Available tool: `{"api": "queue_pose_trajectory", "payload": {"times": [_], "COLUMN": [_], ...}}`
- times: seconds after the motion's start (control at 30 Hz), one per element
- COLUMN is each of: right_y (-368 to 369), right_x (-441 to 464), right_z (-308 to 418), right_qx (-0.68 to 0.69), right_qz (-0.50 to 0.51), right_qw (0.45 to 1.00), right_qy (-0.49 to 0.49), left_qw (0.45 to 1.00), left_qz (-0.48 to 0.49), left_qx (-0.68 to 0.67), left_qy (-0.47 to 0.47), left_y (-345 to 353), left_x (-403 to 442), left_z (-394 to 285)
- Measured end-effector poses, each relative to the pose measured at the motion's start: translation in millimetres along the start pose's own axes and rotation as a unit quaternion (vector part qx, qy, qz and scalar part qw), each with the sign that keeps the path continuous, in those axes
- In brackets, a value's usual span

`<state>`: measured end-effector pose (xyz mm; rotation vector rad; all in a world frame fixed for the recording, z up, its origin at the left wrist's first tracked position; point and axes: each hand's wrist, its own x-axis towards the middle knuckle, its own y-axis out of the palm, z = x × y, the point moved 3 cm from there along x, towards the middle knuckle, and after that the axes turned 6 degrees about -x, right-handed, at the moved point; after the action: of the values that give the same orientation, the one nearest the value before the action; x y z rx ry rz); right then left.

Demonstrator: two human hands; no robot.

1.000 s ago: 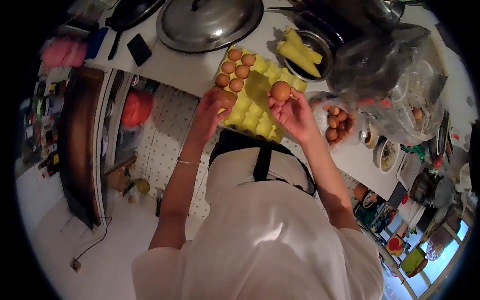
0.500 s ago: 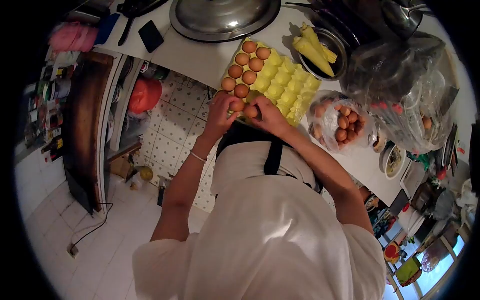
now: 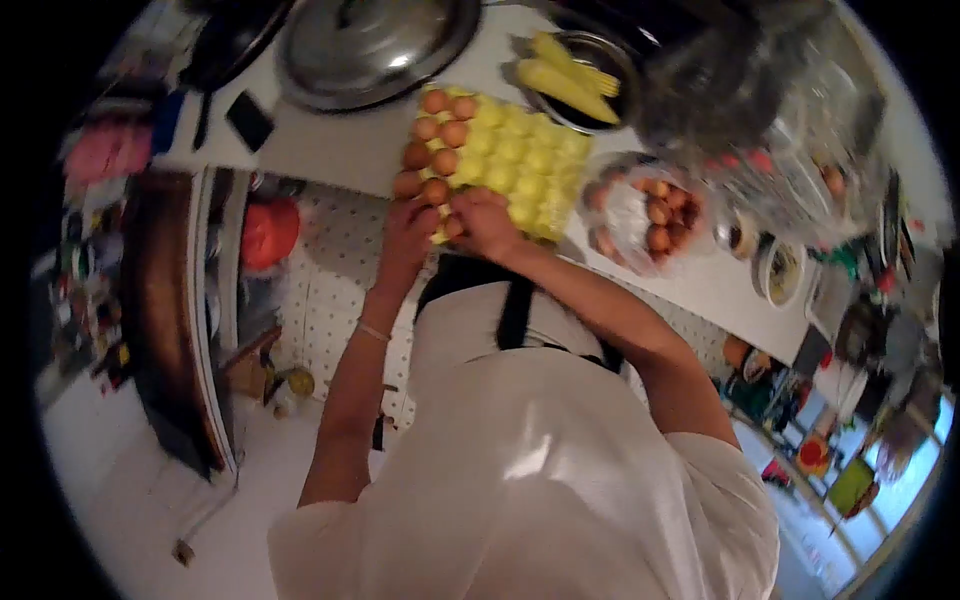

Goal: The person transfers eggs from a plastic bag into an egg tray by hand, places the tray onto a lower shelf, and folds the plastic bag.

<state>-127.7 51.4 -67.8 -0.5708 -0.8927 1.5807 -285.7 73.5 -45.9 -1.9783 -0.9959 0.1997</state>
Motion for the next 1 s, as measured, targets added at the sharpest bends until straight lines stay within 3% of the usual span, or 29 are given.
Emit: {"api": "queue_pose_trajectory", "payload": {"times": [0.03,0.07,0.17,0.23,0.33,0.4,0.47,0.53,0.6,0.63,0.7,0.73,0.8,0.87,1.0], "right_y": [-0.1,-0.5,2.6,-11.6,-52.5,-100.9,-168.0,-220.1,-227.6,-210.4,-181.7,-177.2,-165.7,-150.9,-160.1], "right_x": [-1.0,-2.2,-1.7,-7.6,-16.1,-37.3,-72.3,-108.9,-136.4,-142.5,-156.7,-159.0,-163.1,-167.4,-160.6], "right_z": [-1.1,-1.4,9.0,9.0,16.8,19.5,7.2,-25.7,-81.3,-111.2,-162.8,-164.7,-175.7,-195.0,-189.3], "right_qx": [0.028,0.018,-0.052,-0.107,-0.083,0.159,0.277,0.166,-0.087,-0.086,-0.283,-0.282,-0.312,-0.329,-0.356], "right_qz": [-0.015,-0.027,-0.033,-0.026,0.03,0.055,0.098,0.015,0.003,0.0,-0.031,-0.034,-0.111,-0.15,-0.147], "right_qw": [0.999,0.999,0.996,0.991,0.996,0.985,0.94,0.946,0.944,0.943,0.89,0.89,0.875,0.862,0.842], "right_qy": [-0.034,0.008,0.066,0.078,0.011,0.036,0.173,0.276,0.319,0.321,0.357,0.357,0.354,0.355,0.378], "left_qw": [0.999,0.998,0.996,0.997,0.996,0.992,0.986,0.993,0.992,0.985,0.959,0.936,0.923,0.917,0.933], "left_qz": [-0.024,-0.047,0.01,0.059,0.077,0.096,0.108,0.027,0.029,0.048,0.13,0.194,0.286,0.348,0.329], "left_qx": [-0.02,-0.038,-0.069,-0.014,-0.02,-0.055,-0.09,-0.093,-0.117,-0.155,-0.237,-0.278,-0.198,-0.089,0.031], "left_qy": [-0.016,-0.032,-0.049,-0.05,-0.036,-0.058,-0.084,-0.066,0.044,0.057,0.082,0.093,0.167,0.175,0.14], "left_y": [1.4,2.0,1.0,-0.3,-11.7,-28.1,-35.5,-36.8,-26.2,-14.7,22.2,45.3,94.8,152.1,202.2], "left_x": [2.3,4.6,6.1,10.7,21.3,43.1,65.1,88.9,126.3,142.0,169.1,178.6,186.1,190.4,207.3], "left_z": [-0.5,-0.1,1.6,0.3,-7.6,-24.2,-43.0,-68.0,-111.6,-135.6,-176.4,-191.2,-217.6,-221.7,-225.7]}}
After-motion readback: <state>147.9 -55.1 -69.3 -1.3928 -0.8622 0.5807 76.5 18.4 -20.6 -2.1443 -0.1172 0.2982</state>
